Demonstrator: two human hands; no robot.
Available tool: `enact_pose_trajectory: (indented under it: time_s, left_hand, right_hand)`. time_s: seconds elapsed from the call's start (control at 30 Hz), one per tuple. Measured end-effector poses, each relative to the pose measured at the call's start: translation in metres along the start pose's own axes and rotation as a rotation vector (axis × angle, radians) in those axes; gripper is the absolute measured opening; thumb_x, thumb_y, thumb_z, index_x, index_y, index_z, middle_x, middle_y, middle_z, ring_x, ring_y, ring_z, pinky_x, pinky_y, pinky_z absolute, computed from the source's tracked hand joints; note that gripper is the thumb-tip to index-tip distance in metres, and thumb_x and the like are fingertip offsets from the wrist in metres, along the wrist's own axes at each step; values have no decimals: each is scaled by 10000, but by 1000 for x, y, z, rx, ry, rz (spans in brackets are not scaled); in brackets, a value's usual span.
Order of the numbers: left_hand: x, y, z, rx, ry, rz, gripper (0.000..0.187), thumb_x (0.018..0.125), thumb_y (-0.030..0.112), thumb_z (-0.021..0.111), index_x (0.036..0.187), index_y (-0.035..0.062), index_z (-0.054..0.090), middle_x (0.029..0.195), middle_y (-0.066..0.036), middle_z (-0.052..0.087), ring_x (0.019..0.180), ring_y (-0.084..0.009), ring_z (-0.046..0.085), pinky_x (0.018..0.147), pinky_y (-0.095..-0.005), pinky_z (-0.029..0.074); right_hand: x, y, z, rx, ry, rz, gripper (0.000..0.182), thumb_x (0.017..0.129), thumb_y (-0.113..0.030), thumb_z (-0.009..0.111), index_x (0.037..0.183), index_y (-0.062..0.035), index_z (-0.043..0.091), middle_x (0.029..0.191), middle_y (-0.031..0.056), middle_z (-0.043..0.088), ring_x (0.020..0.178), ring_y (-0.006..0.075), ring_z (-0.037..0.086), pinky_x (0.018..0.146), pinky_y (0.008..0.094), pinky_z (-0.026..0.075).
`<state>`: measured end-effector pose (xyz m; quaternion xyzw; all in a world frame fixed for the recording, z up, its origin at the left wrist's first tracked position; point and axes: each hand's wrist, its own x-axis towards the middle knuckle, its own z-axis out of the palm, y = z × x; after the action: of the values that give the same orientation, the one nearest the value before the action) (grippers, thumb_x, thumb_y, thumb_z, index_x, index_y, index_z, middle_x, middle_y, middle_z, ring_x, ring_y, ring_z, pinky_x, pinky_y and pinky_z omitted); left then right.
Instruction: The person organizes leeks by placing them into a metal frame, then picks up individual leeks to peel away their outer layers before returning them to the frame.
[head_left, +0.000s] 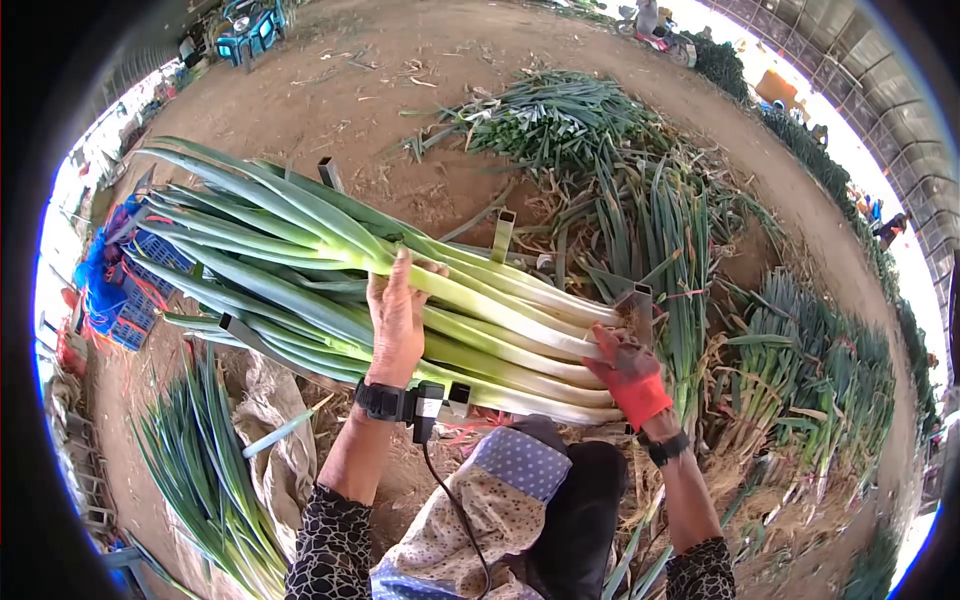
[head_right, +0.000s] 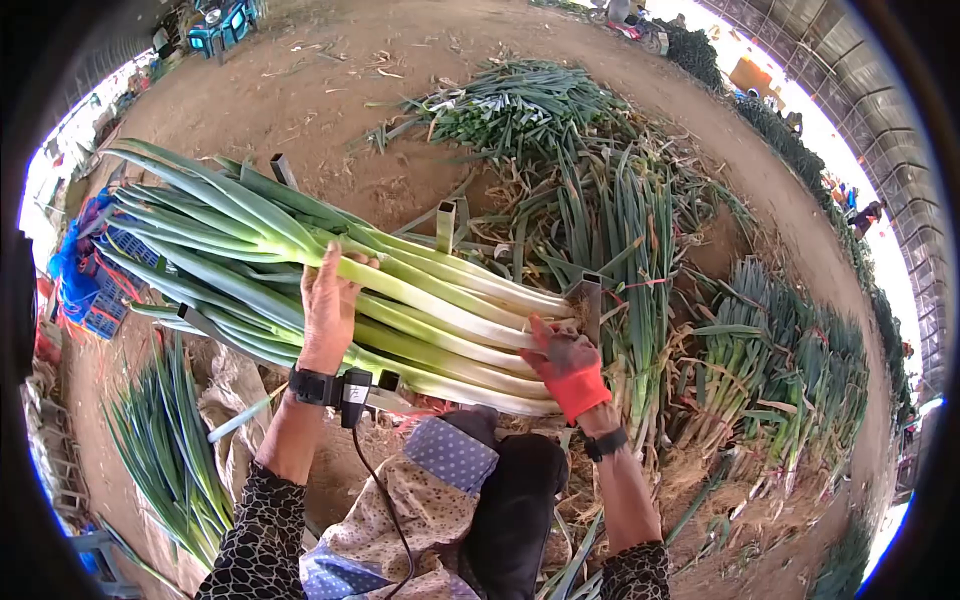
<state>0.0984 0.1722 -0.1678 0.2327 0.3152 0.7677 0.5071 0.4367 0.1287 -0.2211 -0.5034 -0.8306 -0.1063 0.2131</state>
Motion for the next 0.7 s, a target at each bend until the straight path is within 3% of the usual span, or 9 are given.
enact_pose_trajectory:
  time_s: [0.13, 0.27, 0.33, 0.37, 0.4, 0.47, 0.5, 0.53, 0.7]
  left_hand:
    - [-15, 43, 29, -87, -33, 137, 193, 935, 193, 649, 1042, 121, 505, 818, -45, 583, 727, -179, 605, 711, -397, 557]
    - [-42, 73, 55, -205, -76, 187, 198, 930, 190, 645, 1007, 130, 473, 740, -16, 512, 609, -145, 513, 568, -324, 463]
    - [-52, 113, 62, -128, -24, 245, 177, 929, 166, 617, 966, 126, 450, 688, 2, 451, 551, -118, 450, 513, -295, 418]
    - [-48, 135, 55, -103, -22, 292, 176, 934, 172, 614, 929, 127, 444, 672, 7, 446, 550, -116, 449, 511, -294, 415]
    - [-44, 159, 44, -80, -12, 346, 186, 939, 177, 611, 891, 128, 439, 655, 13, 442, 548, -114, 448, 510, -294, 412]
    - [-38, 212, 17, 14, 30, 411, 150, 935, 146, 599, 933, 117, 452, 670, 7, 450, 509, -115, 437, 482, -286, 397]
    - [-34, 246, -7, 52, 37, 485, 153, 933, 147, 608, 918, 111, 460, 667, 4, 459, 510, -114, 443, 482, -282, 399]
    - [-31, 285, -36, 93, 48, 565, 158, 932, 148, 617, 903, 105, 468, 665, 1, 467, 511, -114, 450, 483, -278, 401]
    - [-84, 424, -201, 498, 294, 589, 135, 932, 196, 644, 936, 140, 521, 688, 24, 467, 538, -111, 449, 513, -282, 406]
  right_hand:
    - [38, -79, -65, -209, -199, 93, 710, 847, -559, 605, 1413, -154, 462, 840, 77, 636, 680, 221, 631, 543, 365, 507]
    - [57, -154, -66, -76, 163, -81, 719, 901, -584, 520, 1434, -113, 416, 810, 43, 588, 584, 205, 560, 478, 342, 458]
    - [33, -166, -53, -408, 224, -13, 725, 904, -594, 529, 1464, -153, 391, 955, 46, 646, 643, 209, 592, 539, 337, 472]
    - [23, -147, -42, -437, 443, -122, 657, 930, -538, 542, 1426, -119, 441, 905, 26, 611, 639, 192, 574, 523, 326, 450]
    - [6, -136, -56, -419, 400, -164, 577, 932, -469, 564, 1370, -98, 509, 886, 45, 611, 652, 205, 587, 496, 335, 449]
    - [-53, -88, -53, 397, 116, 52, 375, 946, -299, 549, 1235, -66, 599, 867, 90, 617, 649, 233, 596, 450, 360, 437]
    - [-82, -47, -62, -244, -276, 89, 317, 952, -268, 537, 1176, -61, 620, 871, 106, 621, 706, 215, 617, 488, 337, 447]
    - [-90, -31, -69, -363, -365, 115, 326, 948, -278, 539, 1177, -61, 621, 883, 108, 623, 724, 219, 616, 507, 341, 449]
    - [-75, -44, -76, -60, -47, 180, 375, 927, -327, 552, 1181, -60, 625, 943, 114, 633, 815, 243, 613, 600, 359, 457]
